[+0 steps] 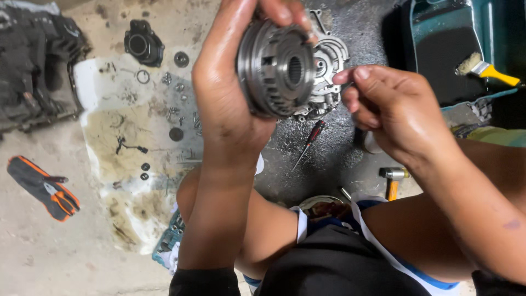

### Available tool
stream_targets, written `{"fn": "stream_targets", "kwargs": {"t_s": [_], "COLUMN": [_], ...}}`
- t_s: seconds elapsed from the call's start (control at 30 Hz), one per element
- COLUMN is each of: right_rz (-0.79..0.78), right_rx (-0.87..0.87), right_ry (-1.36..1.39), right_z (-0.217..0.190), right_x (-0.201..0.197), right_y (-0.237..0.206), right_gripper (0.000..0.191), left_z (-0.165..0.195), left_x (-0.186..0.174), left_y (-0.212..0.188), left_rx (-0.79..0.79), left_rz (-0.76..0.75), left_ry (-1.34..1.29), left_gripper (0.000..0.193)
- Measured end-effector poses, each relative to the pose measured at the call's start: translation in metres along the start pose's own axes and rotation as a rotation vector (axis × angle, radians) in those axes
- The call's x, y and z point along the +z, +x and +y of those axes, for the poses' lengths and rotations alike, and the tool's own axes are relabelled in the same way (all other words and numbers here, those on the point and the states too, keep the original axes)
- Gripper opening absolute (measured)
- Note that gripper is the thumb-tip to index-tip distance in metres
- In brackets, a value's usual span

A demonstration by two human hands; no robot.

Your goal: The person sits on the floor and assembles a cylindrical engine component by hand. They insert a small metal ring into a groove, rotate the part to check fit, and repeatedly adjust the ring with both hands.

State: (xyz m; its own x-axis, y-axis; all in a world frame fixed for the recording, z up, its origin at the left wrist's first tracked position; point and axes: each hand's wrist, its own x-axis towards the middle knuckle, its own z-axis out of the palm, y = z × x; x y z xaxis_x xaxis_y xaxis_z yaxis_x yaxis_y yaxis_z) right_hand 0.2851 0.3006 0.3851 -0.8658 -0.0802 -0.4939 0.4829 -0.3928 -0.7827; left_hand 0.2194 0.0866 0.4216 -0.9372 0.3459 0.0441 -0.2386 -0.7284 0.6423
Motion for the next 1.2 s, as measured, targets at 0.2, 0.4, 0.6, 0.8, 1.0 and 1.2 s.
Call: {"fn": "stream_targets", "kwargs": {"t_s": [0.2, 0.4, 0.6, 0.8, 1.0, 1.2], "right_rz": [0.121, 0.118, 0.105, 0.287, 0.265, 0.209], "right_rx": [-0.004, -0.025, -0.330, -0.357, -0.238, -0.295], "right_ry": [-0.193, -0.182, -0.325, -0.501, -0.480, -0.588], "right_z": [0.022, 0.017, 0.001, -0.024, -0.056, -0.067], "right_x": [0.045, 0.063, 0.053, 0.038, 0.041, 0.026], "right_y": [0.015, 0.022, 0.006, -0.021, -0.027, -0.031], "right_gripper": [0.023, 0.027, 0.014, 0.010, 0.012, 0.015], "left_z": [0.015, 0.027, 0.019, -0.004, -0.032, -0.054], "left_x": [-0.057, -0.079, -0.077, -0.057, -0.041, -0.028], "left_y": [-0.015, -0.018, -0.016, -0.009, 0.000, 0.019], "left_rx": [0.017, 0.023, -0.084, -0.210, -0.262, -0.288], "left_rz": [-0.040, -0.113, -0.110, -0.116, -0.138, -0.150], "left_ry": [-0.041, -0.132, -0.222, -0.358, -0.419, -0.485], "left_gripper": [0.039, 0.041, 0.041, 0.046, 0.047, 0.046]}}
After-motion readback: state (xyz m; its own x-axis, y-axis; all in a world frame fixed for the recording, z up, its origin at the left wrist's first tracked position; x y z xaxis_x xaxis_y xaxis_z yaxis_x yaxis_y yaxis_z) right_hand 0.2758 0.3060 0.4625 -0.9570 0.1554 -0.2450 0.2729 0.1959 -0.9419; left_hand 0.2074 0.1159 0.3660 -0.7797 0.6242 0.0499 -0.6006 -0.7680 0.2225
